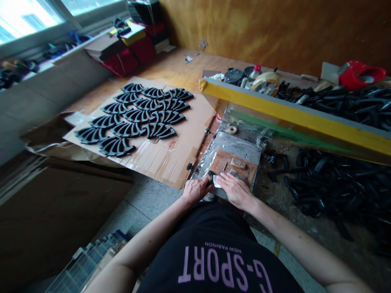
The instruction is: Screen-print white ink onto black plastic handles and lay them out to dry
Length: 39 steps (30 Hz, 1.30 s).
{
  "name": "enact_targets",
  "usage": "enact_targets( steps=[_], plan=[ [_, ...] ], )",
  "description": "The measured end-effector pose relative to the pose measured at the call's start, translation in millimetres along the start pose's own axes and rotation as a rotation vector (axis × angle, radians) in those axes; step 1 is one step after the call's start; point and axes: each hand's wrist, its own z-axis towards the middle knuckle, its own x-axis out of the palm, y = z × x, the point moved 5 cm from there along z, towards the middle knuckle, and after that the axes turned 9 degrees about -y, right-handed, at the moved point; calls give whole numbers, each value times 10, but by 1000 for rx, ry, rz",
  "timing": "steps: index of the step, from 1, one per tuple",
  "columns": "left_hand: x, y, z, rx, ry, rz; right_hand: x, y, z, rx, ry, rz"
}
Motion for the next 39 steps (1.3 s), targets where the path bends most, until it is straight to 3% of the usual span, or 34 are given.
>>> enact_targets(
  steps=[3, 7, 11, 16, 18, 23, 28, 31, 34, 37, 39],
  plan=[
    [6, 9, -2, -28, 21, -4, -181, 12, -104, 71, 21, 66],
    [-7, 13, -2, -35, 11, -6, -294, -155, -195, 325, -68, 326],
    [-10, 9, 0, -6, -5, 8, -148, -435, -176, 558, -273, 631],
    [-19, 3, 0, 1, -16, 7, 143, -514, 137, 655, -310, 880],
    [-31, 0, -2, 6, -21, -1, 205, -478, 317, 639, -275, 850],
    [-37, -1, -8, 28, -3, 9, 276, -444, 750, 564, -172, 435],
    [-44, 12, -4, 33, -27, 10, 122, -548, 943, 620, -318, 374],
    [-54, 37, -17, 48, -11, -10, -54, -657, 729, 674, -441, 647],
    [-122, 4, -39, 89, -16, -42, -210, -801, 226, 775, -592, 974],
    [-242, -208, -32, 172, -1, -87, -287, -941, -413, 922, -752, 1170],
    [-331, -483, 6, 260, 33, -122, -321, -1031, -832, 1024, -874, 1206]
  ],
)
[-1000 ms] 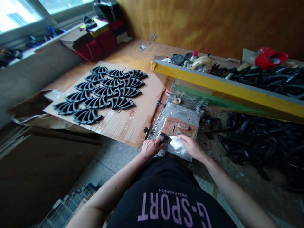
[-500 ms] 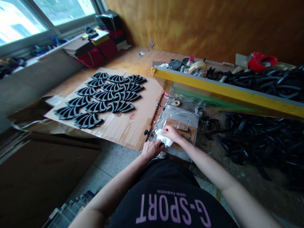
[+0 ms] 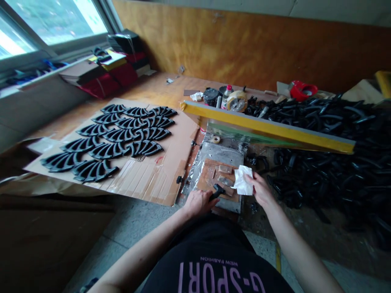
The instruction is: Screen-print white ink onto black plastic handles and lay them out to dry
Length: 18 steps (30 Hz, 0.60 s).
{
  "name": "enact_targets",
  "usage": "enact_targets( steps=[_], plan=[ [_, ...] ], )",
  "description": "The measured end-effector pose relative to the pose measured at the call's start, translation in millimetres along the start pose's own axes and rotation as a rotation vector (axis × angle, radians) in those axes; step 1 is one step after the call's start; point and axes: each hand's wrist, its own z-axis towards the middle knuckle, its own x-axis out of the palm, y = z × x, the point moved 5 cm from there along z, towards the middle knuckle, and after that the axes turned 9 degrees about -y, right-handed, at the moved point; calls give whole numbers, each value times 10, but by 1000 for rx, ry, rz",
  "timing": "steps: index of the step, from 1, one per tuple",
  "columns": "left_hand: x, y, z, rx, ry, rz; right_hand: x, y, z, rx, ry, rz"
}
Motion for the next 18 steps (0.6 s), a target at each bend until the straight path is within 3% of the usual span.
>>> enact_targets(
  steps=[3, 6, 9, 13, 18],
  plan=[
    [-84, -545, 238, 203, 22, -48, -589, 15, -46, -19, -213, 100],
    [-152, -1062, 488, 368, 17, -51, -1105, 154, -108, -135, -437, 179],
    [-215, -1359, 646, 422, 18, -46, -1432, 361, -257, -295, -598, 203],
    [-284, -1383, 621, 422, -10, -29, -1390, 529, -508, -347, -582, 185],
    [-273, -1130, 463, 377, -48, -25, -862, 565, -657, -371, -338, 70]
  ],
)
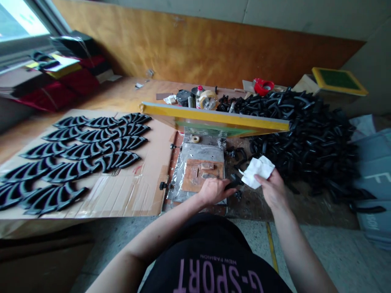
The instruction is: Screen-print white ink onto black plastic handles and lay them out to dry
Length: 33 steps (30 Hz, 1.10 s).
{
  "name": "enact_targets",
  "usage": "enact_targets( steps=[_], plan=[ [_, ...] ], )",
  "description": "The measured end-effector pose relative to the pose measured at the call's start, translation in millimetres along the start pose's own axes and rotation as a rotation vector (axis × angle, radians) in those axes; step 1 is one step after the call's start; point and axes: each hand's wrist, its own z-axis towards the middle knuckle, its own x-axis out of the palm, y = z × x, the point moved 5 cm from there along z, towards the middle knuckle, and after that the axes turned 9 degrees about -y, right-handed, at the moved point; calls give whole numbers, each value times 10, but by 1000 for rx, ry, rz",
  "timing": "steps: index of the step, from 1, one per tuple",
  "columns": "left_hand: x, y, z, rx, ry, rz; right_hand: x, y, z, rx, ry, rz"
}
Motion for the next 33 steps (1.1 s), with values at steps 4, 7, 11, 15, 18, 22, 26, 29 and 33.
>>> enact_targets(
  steps=[4, 7, 11, 15, 18, 22, 26, 29, 33],
  plan=[
    [28, 72, -121, 13, 13, 15, 395, -29, -193, -87, 193, -316],
    [32, 39, -191, 91, 26, 28, 681, -51, -282, -176, 405, -427],
    [-11, -31, -284, 153, -9, 16, 776, -143, -102, -251, 395, -509],
    [-57, -47, -310, 124, -72, -44, 454, -374, 211, -52, 154, -496],
    [2, -41, -278, 107, -49, -34, 138, -435, 266, 10, 35, -380],
    [124, -88, -206, 129, -21, -27, -134, -324, 126, 40, -1, -272],
    [176, -196, -127, 163, -14, -48, -168, -118, -69, 1, 89, -304],
    [190, -303, -82, 188, 8, -94, -153, -115, -125, -41, 219, -472],
    [293, -438, 48, 179, 65, -139, -383, -304, 68, -58, 77, -602]
  ],
)
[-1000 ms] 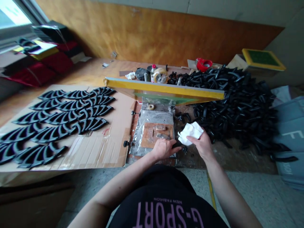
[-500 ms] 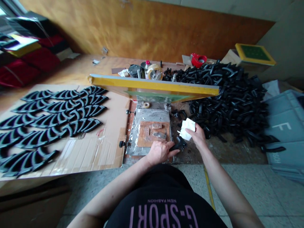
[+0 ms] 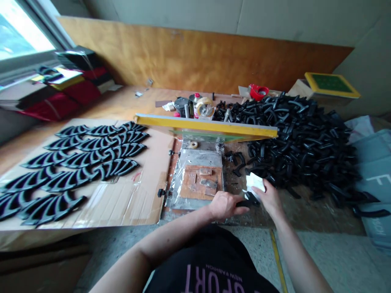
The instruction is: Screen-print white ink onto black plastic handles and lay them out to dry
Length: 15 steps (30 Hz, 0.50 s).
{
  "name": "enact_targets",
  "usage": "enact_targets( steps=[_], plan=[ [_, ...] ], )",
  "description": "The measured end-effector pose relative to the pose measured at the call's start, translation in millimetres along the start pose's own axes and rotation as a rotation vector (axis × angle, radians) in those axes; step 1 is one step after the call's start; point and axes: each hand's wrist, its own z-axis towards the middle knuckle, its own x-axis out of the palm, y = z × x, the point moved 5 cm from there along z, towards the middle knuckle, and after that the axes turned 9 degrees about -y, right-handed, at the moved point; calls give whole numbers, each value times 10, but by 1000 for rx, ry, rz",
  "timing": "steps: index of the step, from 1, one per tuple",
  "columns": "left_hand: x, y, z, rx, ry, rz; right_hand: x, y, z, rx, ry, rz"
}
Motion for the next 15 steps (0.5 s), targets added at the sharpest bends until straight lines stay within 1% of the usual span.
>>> enact_targets(
  steps=[3, 6, 8, 9, 10, 12, 14, 15],
  plan=[
    [130, 1, 242, -33, 26, -13, -184, -266, 146, 75, -153, -6],
    [235, 55, 493, -72, 29, -9, -436, -395, 206, 76, -295, -52],
    [235, 87, 578, -72, -31, 4, -553, -407, 209, 53, -351, -92],
    [207, 89, 581, -51, -85, 1, -572, -397, 204, 41, -358, -103],
    [159, 79, 556, -15, -156, -16, -557, -380, 195, 33, -347, -103],
    [21, 34, 434, 78, -325, -82, -423, -323, 160, 25, -282, -62],
    [-128, -2, 264, 146, -485, -146, -175, -216, 91, 16, -161, 16],
    [-187, -9, 185, 165, -541, -167, -26, -137, 43, 0, -83, 56]
  ],
)
